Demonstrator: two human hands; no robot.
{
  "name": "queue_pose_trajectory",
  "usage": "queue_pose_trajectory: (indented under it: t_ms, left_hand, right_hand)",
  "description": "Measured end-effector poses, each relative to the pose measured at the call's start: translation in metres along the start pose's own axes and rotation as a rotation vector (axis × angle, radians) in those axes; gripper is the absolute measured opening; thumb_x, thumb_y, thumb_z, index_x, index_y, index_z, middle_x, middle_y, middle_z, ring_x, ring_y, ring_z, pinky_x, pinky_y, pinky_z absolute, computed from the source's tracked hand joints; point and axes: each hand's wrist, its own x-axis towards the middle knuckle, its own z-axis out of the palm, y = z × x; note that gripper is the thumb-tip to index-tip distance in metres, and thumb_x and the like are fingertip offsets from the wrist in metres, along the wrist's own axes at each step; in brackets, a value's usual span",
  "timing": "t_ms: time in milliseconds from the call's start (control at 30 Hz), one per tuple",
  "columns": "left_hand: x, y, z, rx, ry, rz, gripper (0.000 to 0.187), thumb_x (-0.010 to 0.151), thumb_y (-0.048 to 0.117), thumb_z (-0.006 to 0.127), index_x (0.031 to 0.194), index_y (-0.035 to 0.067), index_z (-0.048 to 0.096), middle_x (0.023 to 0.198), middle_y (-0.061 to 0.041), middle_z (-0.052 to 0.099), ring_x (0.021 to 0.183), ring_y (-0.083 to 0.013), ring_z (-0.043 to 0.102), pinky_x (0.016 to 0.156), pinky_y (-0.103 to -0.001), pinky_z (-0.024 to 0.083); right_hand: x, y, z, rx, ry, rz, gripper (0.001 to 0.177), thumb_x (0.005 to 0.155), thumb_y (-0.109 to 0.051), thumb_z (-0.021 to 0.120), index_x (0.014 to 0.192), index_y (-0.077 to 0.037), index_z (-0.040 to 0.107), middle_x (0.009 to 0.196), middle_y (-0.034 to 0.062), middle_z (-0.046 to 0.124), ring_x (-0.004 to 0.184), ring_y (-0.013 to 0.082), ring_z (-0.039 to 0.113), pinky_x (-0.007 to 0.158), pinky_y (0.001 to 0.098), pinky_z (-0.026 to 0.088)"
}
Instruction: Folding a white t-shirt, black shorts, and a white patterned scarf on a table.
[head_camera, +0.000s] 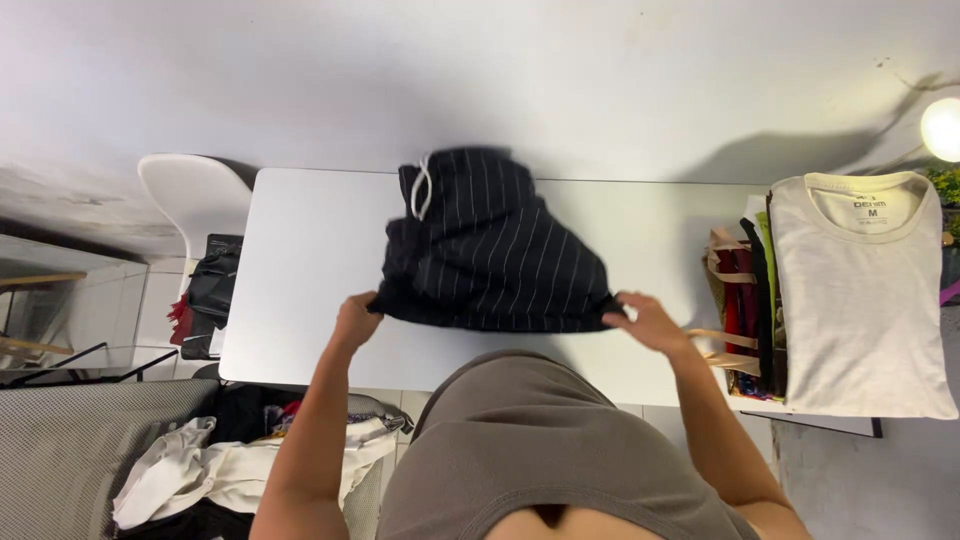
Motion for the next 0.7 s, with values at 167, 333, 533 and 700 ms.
queue_pose_trajectory:
  t_ms: [167, 333, 533, 700]
  left_hand:
    - [0.007, -0.048, 0.051, 0.201, -0.066, -0.104, 0.059, 0.071, 0.020, 0.076, 0.129, 0.013, 0.067, 0.113, -0.011, 0.079, 0.106, -0.0283, 0.072, 0.091, -0.046, 0.051]
    - [0.013, 0.018, 0.067, 0.229, 0.048, -0.105, 0.063, 0.084, 0.035, 0.079, 0.135, 0.003, 0.059, 0.115, -0.018, 0.073, 0.107, -0.0331, 0.070, 0.092, -0.043, 0.056]
    - [0.046, -0.032, 0.092, 0.240, 0.021, -0.039, 0.056, 0.074, 0.013, 0.074, 0.127, -0.002, 0.063, 0.114, -0.024, 0.072, 0.106, -0.0375, 0.069, 0.092, -0.044, 0.055]
    - [0.022, -0.006, 0.059, 0.382, -0.254, -0.187, 0.038, 0.077, 0.008, 0.069, 0.112, -0.003, 0.074, 0.105, -0.024, 0.075, 0.099, -0.0356, 0.073, 0.086, -0.043, 0.058]
  right_hand:
    - [-0.023, 0.047, 0.068, -0.110, -0.541, 0.258, 0.050, 0.086, -0.051, 0.073, 0.092, -0.001, 0.067, 0.086, 0.0101, 0.067, 0.085, 0.0239, 0.062, 0.079, 0.0428, 0.052]
    - [0.008, 0.052, 0.087, 0.205, -0.148, 0.605, 0.058, 0.094, -0.057, 0.067, 0.096, 0.001, 0.063, 0.082, 0.0119, 0.062, 0.075, 0.0220, 0.059, 0.067, 0.0381, 0.049]
    - [0.031, 0.072, 0.086, 0.793, -0.128, 0.436, 0.061, 0.088, -0.031, 0.082, 0.123, 0.010, 0.054, 0.107, 0.0125, 0.067, 0.096, 0.0215, 0.067, 0.084, 0.0354, 0.056]
    - [-0.010, -0.008, 0.054, 1.303, -0.255, 0.376, 0.056, 0.088, -0.019, 0.059, 0.135, 0.011, 0.052, 0.124, 0.0182, 0.070, 0.109, 0.0249, 0.072, 0.095, 0.0339, 0.059]
